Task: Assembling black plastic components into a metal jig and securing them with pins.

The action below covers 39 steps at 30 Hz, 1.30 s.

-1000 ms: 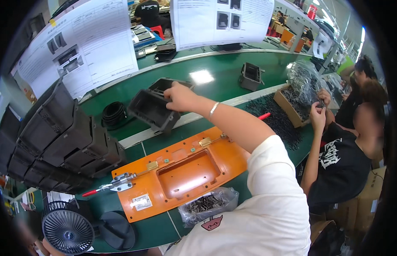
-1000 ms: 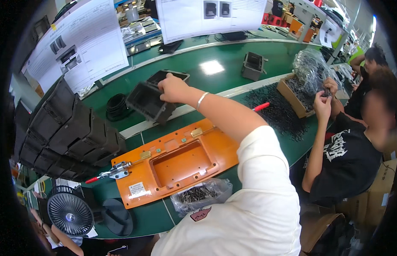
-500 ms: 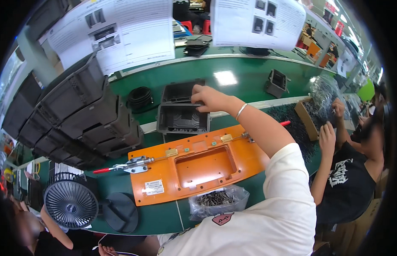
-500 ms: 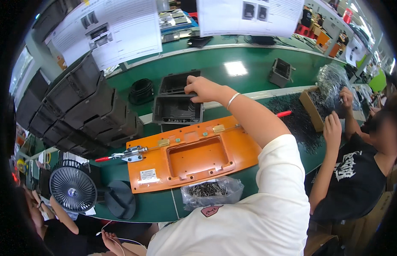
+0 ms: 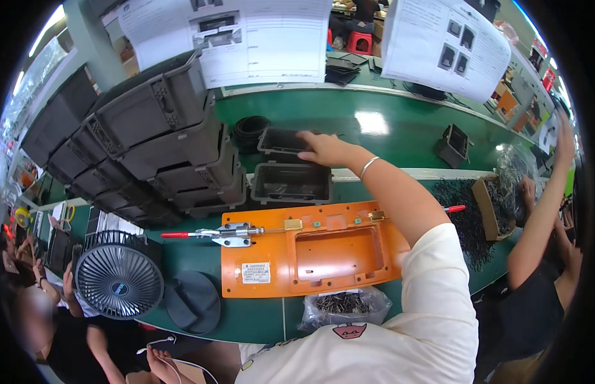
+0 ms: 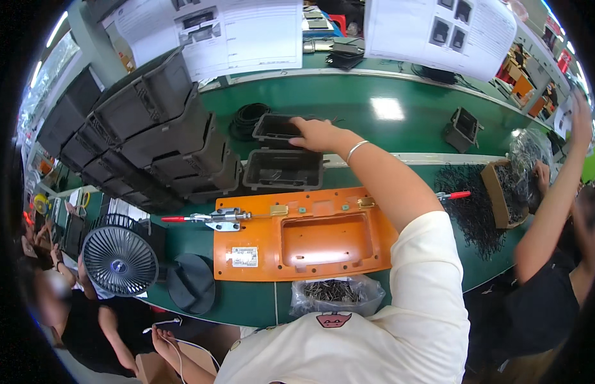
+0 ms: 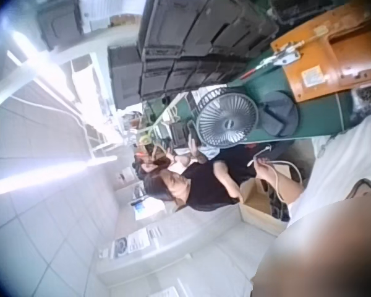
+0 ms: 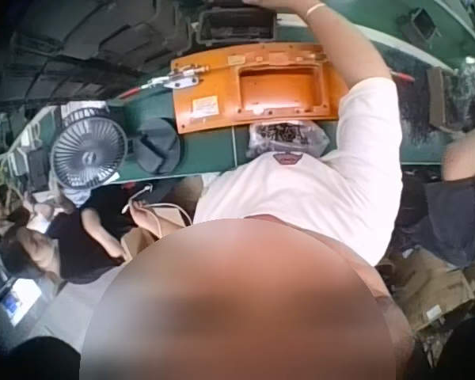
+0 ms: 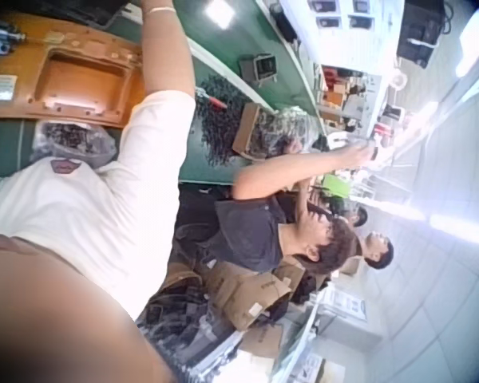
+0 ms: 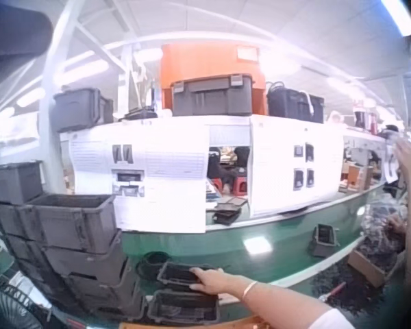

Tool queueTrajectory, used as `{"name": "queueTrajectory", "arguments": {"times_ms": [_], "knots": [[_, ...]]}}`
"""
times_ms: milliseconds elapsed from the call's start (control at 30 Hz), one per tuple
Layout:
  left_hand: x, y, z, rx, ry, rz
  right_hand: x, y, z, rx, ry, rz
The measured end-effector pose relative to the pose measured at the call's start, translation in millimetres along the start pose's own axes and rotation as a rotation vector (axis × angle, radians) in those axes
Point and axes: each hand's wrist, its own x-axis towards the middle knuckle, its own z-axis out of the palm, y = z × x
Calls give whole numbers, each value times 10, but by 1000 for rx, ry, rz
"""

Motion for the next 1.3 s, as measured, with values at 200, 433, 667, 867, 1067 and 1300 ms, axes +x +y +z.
{"name": "queueTrajectory", "arguments": {"times_ms": [200,433,667,867,1067,1300], "knots": [[0,99,44,129,-14,-89,110,68,4,-53,-2,-12],[-123,52,85,145,39,-34,-200,-174,-353,-122,396,-137],[-174,-3,69,141,122,78,-836,-478,-227,-222,448,-368],[-209,-590,-378,686,650,842,-1059,-490,-41,-205,433,-276],[-92,-1947,-1573,1516,268,764,-1104,-588,-138,-155,404,-252],[152,-2371,-2291,1078,308,-20,-1926,-812,-361,-185,659,-347]]}}
